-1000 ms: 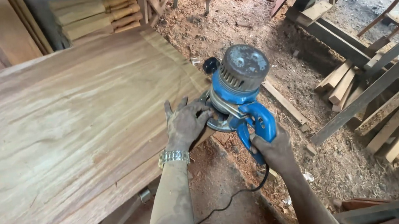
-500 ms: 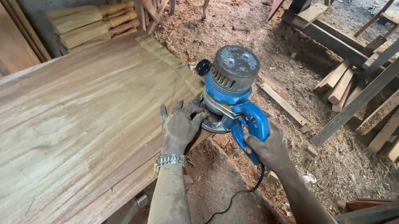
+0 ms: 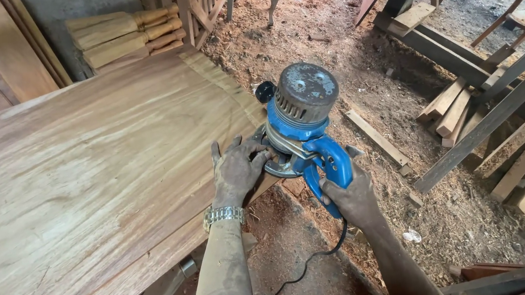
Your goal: Use a power router to shape the edge of a wooden board in a workshop.
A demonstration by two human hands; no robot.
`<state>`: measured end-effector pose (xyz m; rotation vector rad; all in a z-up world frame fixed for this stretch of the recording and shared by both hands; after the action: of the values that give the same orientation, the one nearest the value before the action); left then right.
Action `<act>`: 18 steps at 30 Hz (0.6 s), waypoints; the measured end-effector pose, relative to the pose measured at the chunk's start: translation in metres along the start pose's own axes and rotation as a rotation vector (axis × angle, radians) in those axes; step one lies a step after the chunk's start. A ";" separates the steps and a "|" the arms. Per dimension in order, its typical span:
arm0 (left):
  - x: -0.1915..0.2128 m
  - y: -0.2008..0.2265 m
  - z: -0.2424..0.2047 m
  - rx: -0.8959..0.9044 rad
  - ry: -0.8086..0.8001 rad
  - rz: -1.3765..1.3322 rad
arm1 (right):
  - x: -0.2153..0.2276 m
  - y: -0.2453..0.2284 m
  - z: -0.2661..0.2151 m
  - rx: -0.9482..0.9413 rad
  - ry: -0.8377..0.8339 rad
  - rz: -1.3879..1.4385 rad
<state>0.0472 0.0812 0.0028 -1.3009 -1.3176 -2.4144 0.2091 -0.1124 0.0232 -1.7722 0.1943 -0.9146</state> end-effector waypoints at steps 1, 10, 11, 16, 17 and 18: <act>-0.001 -0.001 0.000 0.002 0.003 -0.001 | 0.001 0.002 0.001 -0.028 0.008 -0.014; 0.001 -0.001 0.002 0.000 0.041 -0.027 | -0.002 0.008 0.008 -0.080 -0.013 -0.003; 0.001 -0.002 0.002 0.003 0.051 -0.035 | -0.002 0.004 0.006 -0.094 -0.008 -0.023; 0.004 0.001 0.002 -0.005 0.041 -0.035 | 0.000 0.003 0.004 -0.134 -0.003 -0.035; 0.004 0.002 0.001 -0.002 0.029 -0.027 | 0.000 0.005 0.004 -0.160 0.002 -0.042; 0.005 0.003 0.002 -0.002 0.027 -0.027 | 0.001 0.007 0.002 -0.162 0.002 -0.041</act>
<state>0.0463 0.0819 0.0089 -1.2550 -1.3343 -2.4425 0.2127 -0.1144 0.0176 -1.9308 0.2396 -0.9525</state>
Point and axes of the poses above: each hand's wrist, its own z-axis towards the middle knuckle, its own x-axis out of the back of the hand, y = z × x, the point moved 10 cm from there along z, towards the middle knuckle, and after that the axes turned 6 degrees about -x, right-handed, at the moved point
